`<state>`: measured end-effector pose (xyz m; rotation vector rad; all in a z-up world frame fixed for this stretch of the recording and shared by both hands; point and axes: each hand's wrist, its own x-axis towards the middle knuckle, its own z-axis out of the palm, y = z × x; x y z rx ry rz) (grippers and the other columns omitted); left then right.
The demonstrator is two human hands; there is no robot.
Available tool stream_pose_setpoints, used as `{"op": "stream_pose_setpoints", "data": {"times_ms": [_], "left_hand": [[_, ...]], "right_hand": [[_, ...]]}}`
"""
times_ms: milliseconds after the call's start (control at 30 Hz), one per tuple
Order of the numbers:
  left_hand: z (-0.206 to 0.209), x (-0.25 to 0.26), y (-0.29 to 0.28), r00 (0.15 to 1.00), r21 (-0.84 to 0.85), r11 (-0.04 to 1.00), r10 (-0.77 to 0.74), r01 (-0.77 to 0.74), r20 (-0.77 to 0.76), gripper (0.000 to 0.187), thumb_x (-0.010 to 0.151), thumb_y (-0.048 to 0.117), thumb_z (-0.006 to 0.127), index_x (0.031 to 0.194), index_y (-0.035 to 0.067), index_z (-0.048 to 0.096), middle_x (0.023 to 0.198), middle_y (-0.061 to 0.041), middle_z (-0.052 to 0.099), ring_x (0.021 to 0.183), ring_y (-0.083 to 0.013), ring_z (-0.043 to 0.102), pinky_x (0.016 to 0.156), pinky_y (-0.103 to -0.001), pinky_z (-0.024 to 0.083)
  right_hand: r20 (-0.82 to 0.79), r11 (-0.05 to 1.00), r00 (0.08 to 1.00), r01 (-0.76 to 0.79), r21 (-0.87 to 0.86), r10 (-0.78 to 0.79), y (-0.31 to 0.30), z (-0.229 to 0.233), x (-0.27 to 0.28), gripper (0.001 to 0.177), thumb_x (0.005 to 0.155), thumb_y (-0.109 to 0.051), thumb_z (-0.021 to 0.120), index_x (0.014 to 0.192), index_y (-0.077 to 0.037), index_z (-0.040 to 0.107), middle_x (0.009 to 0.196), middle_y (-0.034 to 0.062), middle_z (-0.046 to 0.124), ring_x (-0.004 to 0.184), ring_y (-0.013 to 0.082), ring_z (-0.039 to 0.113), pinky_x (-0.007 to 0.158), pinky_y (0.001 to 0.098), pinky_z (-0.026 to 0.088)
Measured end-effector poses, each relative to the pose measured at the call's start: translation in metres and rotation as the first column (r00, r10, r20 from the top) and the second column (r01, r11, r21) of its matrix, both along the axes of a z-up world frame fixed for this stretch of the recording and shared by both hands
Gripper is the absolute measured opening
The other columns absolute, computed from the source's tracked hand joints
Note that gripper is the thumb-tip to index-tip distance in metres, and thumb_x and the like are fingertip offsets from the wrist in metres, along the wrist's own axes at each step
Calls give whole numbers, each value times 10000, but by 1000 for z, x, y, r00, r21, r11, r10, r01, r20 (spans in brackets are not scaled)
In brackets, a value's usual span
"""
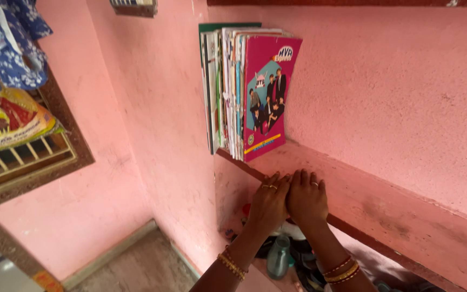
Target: The person picks up notebooks from a chair and places them onto a wall-mounted shelf one by one.
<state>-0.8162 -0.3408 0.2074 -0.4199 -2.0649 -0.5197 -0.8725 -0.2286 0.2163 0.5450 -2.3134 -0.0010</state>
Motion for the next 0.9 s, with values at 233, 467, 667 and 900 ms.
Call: {"op": "stream_pose_setpoints", "data": {"times_ms": [233, 467, 667, 900], "left_hand": [[-23, 2, 20, 986, 120, 990, 96, -80, -134, 415, 832, -11, 616, 1246, -45, 611, 1287, -208, 667, 1294, -405, 579, 1128, -516, 445], [-28, 3, 29, 990, 173, 980, 113, -97, -87, 436, 844, -12, 617, 1279, -35, 587, 1323, -207, 641, 1332, -407, 559, 1103, -476, 479], [-33, -2, 36, 984, 214, 963, 176, -166, -30, 447, 866, -10, 641, 1309, -2, 579, 1360, -184, 638, 1374, -386, 551, 1074, -453, 502], [-31, 0, 44, 977, 215, 955, 213, -203, -24, 482, 861, 14, 661, 1331, 3, 554, 1377, -181, 631, 1401, -386, 525, 1087, -470, 487]], "right_hand": [[-215, 996, 977, 34, 88, -14, 6, -18, -1, 420, 888, -215, 628, 1218, 42, 657, 1250, 225, 695, 1144, 325, 694, 1001, 420, 544], [-243, 999, 970, -1, 53, 14, 7, -19, -1, 385, 926, -191, 624, 1224, 48, 669, 1263, 230, 699, 1123, 313, 716, 1006, 401, 556], [-239, 1000, 971, -3, 30, 11, 6, -20, 2, 430, 914, -216, 611, 1235, 66, 666, 1270, 233, 699, 1153, 328, 708, 1003, 413, 549], [-222, 996, 975, 11, 92, 10, 6, -17, 2, 453, 912, -230, 608, 1250, 67, 661, 1299, 244, 680, 1145, 330, 703, 1030, 423, 530]]}}
